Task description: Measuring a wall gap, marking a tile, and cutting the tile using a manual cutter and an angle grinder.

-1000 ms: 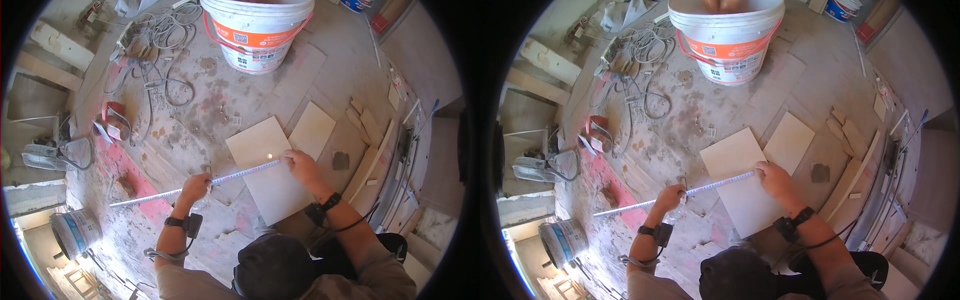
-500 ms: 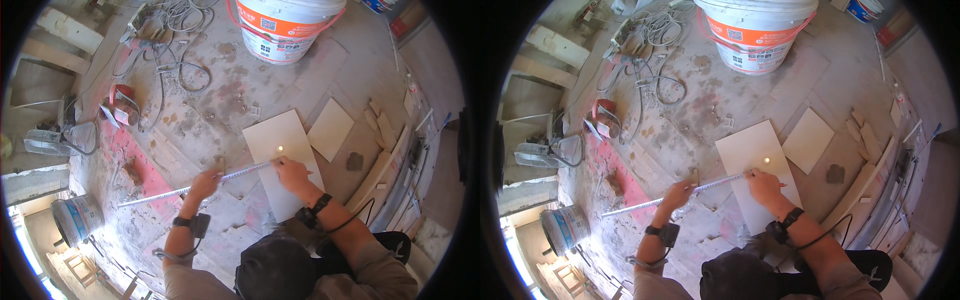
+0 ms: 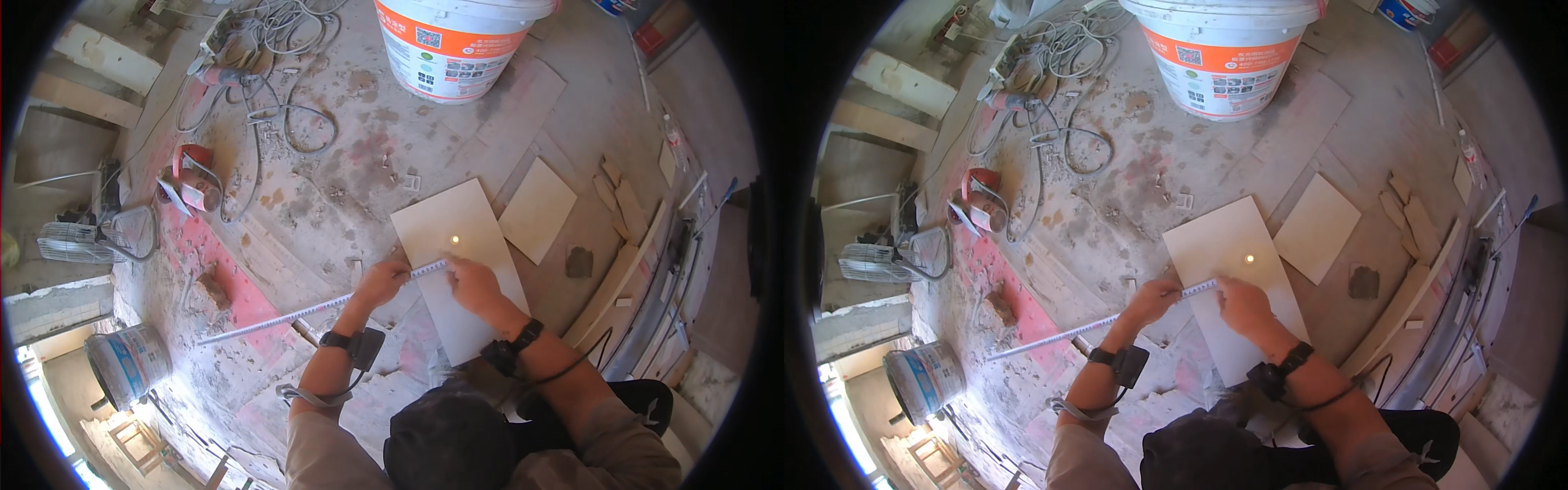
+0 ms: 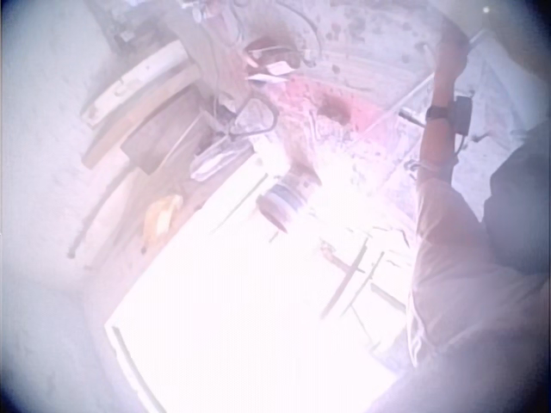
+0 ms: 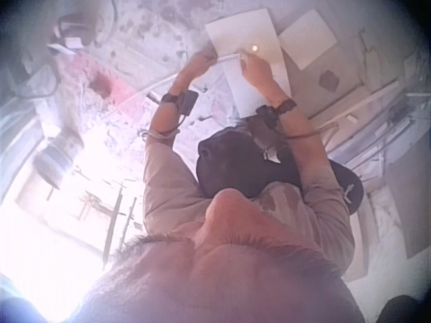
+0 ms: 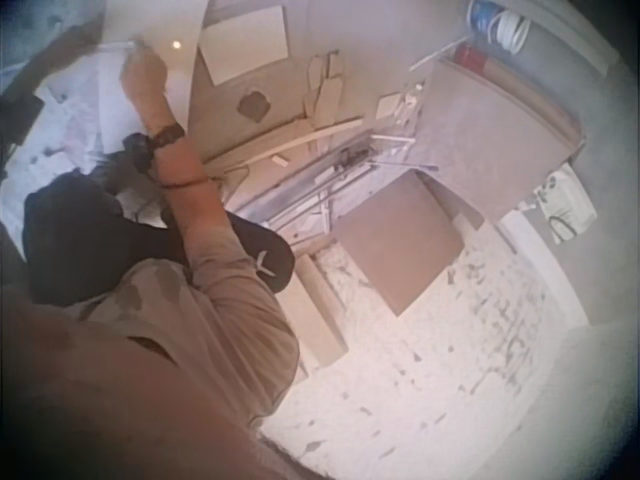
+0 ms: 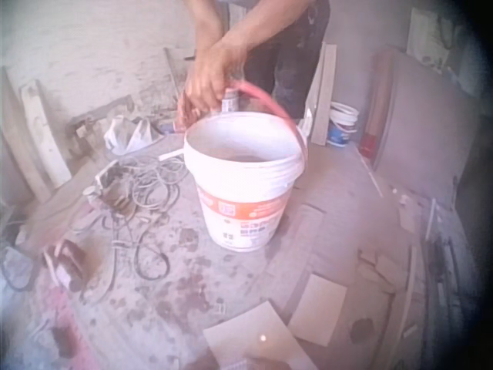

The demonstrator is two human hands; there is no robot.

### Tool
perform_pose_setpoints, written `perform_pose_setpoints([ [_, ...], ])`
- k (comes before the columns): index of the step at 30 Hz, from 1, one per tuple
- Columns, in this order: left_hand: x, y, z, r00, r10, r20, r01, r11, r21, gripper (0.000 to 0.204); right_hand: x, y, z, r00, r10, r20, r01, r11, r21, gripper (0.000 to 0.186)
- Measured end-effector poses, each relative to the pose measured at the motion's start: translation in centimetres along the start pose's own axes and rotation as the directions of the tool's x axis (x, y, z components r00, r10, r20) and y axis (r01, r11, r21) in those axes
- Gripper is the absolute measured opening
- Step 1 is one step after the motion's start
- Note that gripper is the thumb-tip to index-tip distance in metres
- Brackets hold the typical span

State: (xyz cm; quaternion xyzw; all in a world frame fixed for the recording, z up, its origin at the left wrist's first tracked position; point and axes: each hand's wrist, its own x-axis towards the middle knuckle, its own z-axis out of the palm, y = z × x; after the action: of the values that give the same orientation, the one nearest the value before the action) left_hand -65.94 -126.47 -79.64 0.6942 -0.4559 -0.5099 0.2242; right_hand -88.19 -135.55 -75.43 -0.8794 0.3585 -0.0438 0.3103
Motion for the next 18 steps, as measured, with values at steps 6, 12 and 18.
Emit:
perform_pose_setpoints([
  [6, -0.3, 0.7, -0.2, 1.0, 0.004, -0.028, -0.003, 1.0, 0.022, 0.022, 2.0, 1.1, -4.4, 0.833, 0.535, 0.144, -0.47, 0.545, 0.694, 0.041],
  [12, -0.2, -0.3, 0.3, 0.996, 0.012, -0.089, -0.009, 0.999, 0.042, 0.022, 1.5, -0.3, -5.3, 0.921, 0.375, -0.102, -0.351, 0.916, 0.196, 0.04],
  [18, 0.3, 0.0, -0.1, 0.997, -0.066, -0.03, 0.068, 0.992, 0.105, 0.023, 0.9, 0.2, -1.8, 0.946, 0.229, -0.231, -0.056, 0.814, 0.579, 0.02],
])
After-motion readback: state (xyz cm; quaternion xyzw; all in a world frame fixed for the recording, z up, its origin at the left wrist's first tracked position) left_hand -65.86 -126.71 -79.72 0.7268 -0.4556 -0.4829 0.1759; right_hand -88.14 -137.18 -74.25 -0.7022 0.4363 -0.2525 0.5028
